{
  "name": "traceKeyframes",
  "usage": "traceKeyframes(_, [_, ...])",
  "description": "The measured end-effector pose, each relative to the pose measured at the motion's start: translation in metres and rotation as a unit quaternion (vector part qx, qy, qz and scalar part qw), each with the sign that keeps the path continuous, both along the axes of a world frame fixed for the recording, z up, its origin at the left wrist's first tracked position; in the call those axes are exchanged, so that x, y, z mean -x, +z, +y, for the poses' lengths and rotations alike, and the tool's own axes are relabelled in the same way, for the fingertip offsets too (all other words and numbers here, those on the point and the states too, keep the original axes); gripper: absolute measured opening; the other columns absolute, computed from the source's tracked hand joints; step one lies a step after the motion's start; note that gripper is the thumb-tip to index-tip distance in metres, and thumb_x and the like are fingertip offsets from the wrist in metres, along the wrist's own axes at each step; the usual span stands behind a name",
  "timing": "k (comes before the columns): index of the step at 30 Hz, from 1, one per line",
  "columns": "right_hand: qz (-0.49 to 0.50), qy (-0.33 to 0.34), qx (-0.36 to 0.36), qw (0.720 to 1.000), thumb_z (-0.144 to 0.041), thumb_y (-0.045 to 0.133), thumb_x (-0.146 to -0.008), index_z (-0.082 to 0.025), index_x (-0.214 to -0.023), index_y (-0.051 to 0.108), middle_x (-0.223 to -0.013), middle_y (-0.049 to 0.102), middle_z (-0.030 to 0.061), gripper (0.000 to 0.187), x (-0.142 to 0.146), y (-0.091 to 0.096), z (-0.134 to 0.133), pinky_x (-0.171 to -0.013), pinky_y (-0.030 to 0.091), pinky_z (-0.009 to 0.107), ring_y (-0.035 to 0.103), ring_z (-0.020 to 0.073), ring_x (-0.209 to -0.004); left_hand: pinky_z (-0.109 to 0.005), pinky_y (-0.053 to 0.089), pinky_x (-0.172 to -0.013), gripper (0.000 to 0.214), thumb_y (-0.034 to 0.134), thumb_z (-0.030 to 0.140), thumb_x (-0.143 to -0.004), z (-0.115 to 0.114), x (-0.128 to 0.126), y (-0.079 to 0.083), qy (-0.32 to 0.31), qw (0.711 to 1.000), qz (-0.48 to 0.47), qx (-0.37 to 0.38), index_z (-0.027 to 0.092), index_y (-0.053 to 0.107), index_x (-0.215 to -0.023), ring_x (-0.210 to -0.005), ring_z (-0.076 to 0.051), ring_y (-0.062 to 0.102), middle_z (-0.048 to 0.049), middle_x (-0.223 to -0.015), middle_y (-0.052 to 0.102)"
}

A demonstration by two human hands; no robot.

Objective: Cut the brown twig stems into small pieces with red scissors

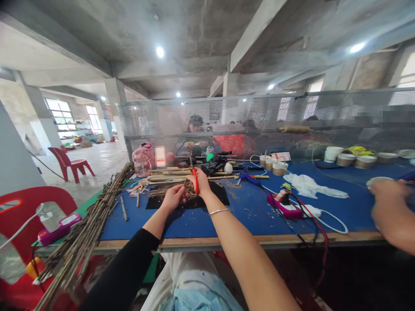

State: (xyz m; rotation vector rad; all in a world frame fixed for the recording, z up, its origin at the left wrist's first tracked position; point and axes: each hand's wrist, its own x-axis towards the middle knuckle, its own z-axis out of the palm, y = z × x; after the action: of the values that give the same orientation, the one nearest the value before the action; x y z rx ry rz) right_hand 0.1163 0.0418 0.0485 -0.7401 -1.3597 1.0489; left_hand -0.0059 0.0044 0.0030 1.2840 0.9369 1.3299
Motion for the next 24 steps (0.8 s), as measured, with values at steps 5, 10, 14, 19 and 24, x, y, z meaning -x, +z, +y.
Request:
traceKeyframes(5, [-0.066, -0.095, -0.024, 0.993, -0.044, 0.060, -0.066, -0.021, -0.092, 0.042, -0.054, 0.050, -0.0072, 0.039, -0.002, -0.027, -0.007, -0.044, 0.032, 0.021, 0.043, 0.0098, -0.044, -0.020, 0.039, -0.048, 0.030, 0.063, 0.043, -0.067, 0.002, 0.002, 0.001, 0.050, 0.996, -0.067, 0.028, 0.014, 0.058, -0.075, -0.051, -0.010, 0.055, -0.0023, -0.061, 0.061])
traceKeyframes(10, [-0.149, -0.187, -0.024, 0.971, -0.052, 0.061, -0.062, -0.021, -0.081, 0.041, -0.054, 0.055, -0.0036, 0.042, -0.010, -0.047, -0.010, -0.051, 0.036, 0.024, 0.048, 0.0135, -0.049, -0.019, 0.038, -0.048, 0.027, 0.067, 0.034, -0.065, 0.005, 0.005, 0.000, 0.077, 0.991, -0.108, 0.020, 0.013, 0.060, -0.080, -0.051, -0.007, 0.049, 0.0002, -0.060, 0.058])
traceKeyframes(14, [-0.208, -0.209, 0.016, 0.955, -0.061, 0.054, -0.064, -0.020, -0.067, 0.047, -0.051, 0.054, -0.0006, 0.042, -0.008, -0.048, -0.011, -0.051, 0.035, 0.025, 0.049, 0.0147, -0.049, -0.016, 0.033, -0.044, 0.033, 0.069, 0.035, -0.062, 0.005, 0.008, -0.001, 0.068, 0.988, -0.135, 0.030, 0.013, 0.058, -0.085, -0.047, -0.005, 0.045, 0.0015, -0.059, 0.056])
traceKeyframes(19, [-0.258, -0.219, 0.000, 0.941, -0.060, 0.054, -0.066, -0.019, -0.068, 0.052, -0.061, 0.059, 0.0020, 0.041, -0.012, -0.045, -0.015, -0.055, 0.036, 0.024, 0.053, 0.0157, -0.057, -0.015, 0.026, -0.040, 0.038, 0.068, 0.045, -0.060, 0.005, 0.011, 0.000, 0.056, 0.986, -0.147, 0.057, 0.012, 0.057, -0.077, -0.044, -0.003, 0.041, 0.0008, -0.061, 0.055])
traceKeyframes(24, [-0.298, -0.174, -0.013, 0.939, -0.047, 0.063, -0.065, -0.021, -0.091, 0.050, -0.078, 0.064, 0.0022, 0.039, -0.012, -0.047, -0.022, -0.062, 0.040, 0.025, 0.058, 0.0157, -0.068, -0.015, 0.024, -0.039, 0.042, 0.070, 0.047, -0.058, 0.006, 0.010, -0.001, 0.057, 0.987, -0.146, 0.028, 0.013, 0.056, -0.078, -0.043, -0.002, 0.038, 0.0038, -0.058, 0.051])
